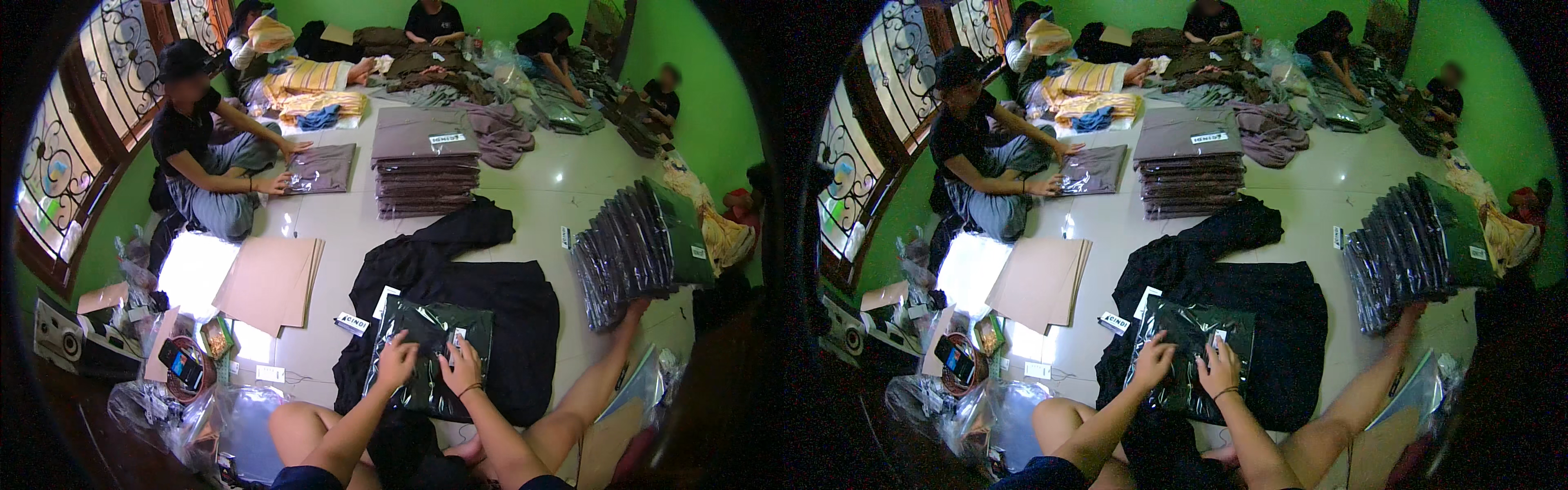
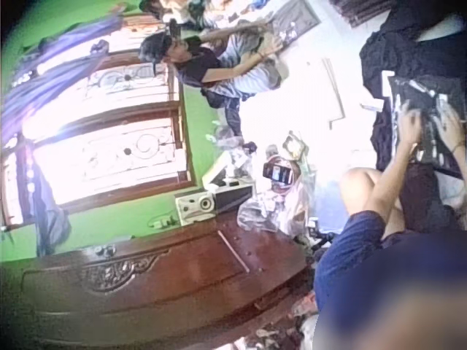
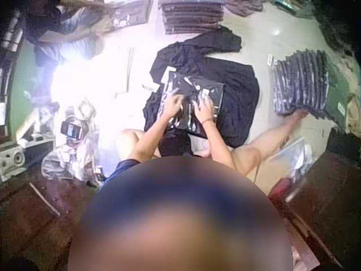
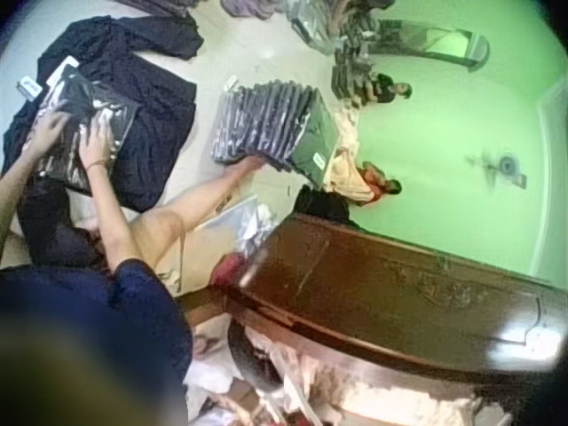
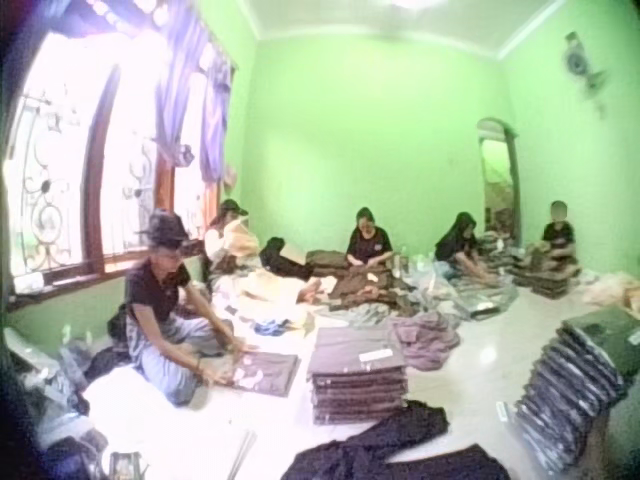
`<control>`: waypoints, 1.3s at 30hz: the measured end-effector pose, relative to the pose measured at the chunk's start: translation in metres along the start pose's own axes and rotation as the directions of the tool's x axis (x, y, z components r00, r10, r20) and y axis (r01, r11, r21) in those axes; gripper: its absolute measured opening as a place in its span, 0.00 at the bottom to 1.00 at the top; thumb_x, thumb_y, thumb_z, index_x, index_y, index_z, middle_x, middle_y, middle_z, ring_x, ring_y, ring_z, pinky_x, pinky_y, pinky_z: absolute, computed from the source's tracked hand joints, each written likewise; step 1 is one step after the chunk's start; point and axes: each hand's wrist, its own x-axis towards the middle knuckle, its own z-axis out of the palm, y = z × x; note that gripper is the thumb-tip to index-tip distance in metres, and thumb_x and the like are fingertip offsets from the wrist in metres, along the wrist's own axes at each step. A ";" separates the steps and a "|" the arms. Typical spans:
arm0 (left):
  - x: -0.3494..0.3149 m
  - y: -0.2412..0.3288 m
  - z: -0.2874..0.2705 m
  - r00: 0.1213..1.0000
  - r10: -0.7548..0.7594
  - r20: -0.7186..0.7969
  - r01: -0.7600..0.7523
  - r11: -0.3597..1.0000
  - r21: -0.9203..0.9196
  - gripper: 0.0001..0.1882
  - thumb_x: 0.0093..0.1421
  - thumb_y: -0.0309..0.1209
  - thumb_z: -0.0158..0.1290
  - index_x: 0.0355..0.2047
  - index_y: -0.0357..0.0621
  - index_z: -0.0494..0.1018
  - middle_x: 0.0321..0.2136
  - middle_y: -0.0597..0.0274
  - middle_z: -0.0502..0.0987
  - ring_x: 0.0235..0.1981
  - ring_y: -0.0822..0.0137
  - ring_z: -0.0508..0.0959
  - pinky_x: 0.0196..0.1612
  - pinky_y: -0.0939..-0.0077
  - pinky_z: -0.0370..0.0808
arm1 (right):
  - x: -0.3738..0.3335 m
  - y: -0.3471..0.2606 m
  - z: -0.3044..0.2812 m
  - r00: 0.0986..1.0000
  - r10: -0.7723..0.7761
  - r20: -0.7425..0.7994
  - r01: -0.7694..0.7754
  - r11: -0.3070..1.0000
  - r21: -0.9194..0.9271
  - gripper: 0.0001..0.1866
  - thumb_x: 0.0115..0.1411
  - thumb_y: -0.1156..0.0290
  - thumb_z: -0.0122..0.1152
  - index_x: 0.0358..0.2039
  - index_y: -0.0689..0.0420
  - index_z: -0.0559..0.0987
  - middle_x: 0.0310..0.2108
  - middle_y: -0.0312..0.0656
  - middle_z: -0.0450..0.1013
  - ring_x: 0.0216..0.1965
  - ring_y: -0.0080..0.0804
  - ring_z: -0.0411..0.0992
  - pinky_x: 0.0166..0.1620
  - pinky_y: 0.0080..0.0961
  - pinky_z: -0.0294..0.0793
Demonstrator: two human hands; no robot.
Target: The person folds a black long-sleeved shirt using a cardboard template, places it into a clear plastic bag, and stacks it with other packaged items. The person repeats this process for multiple shirts.
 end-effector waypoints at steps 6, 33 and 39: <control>-0.027 -0.025 -0.049 0.860 -0.507 -0.058 0.510 0.852 0.118 0.37 0.43 0.45 0.61 0.51 0.41 0.63 0.37 0.47 0.74 0.40 0.51 0.74 0.43 0.65 0.70 | -0.081 0.008 -0.028 0.971 -0.059 0.233 0.078 0.995 -0.069 0.20 0.51 0.64 0.55 0.45 0.54 0.72 0.47 0.47 0.64 0.51 0.49 0.60 0.52 0.43 0.59; -0.122 0.011 -0.111 0.852 -0.515 -0.098 0.429 0.792 -0.435 0.12 0.62 0.31 0.45 0.41 0.36 0.70 0.25 0.63 0.72 0.27 0.76 0.72 0.32 0.84 0.70 | 0.029 0.035 -0.460 0.593 0.342 -0.729 -0.129 0.934 0.334 0.25 0.59 0.63 0.54 0.52 0.65 0.65 0.49 0.41 0.66 0.47 0.27 0.64 0.50 0.22 0.62; -0.122 -0.024 -0.094 0.882 -0.455 -0.122 0.358 0.816 -0.454 0.10 0.61 0.28 0.45 0.40 0.35 0.70 0.24 0.64 0.72 0.25 0.76 0.71 0.31 0.84 0.70 | 0.111 0.179 -0.498 0.167 0.542 -0.823 0.066 0.827 0.558 0.30 0.55 0.59 0.59 0.50 0.68 0.65 0.47 0.42 0.66 0.43 0.31 0.67 0.45 0.27 0.66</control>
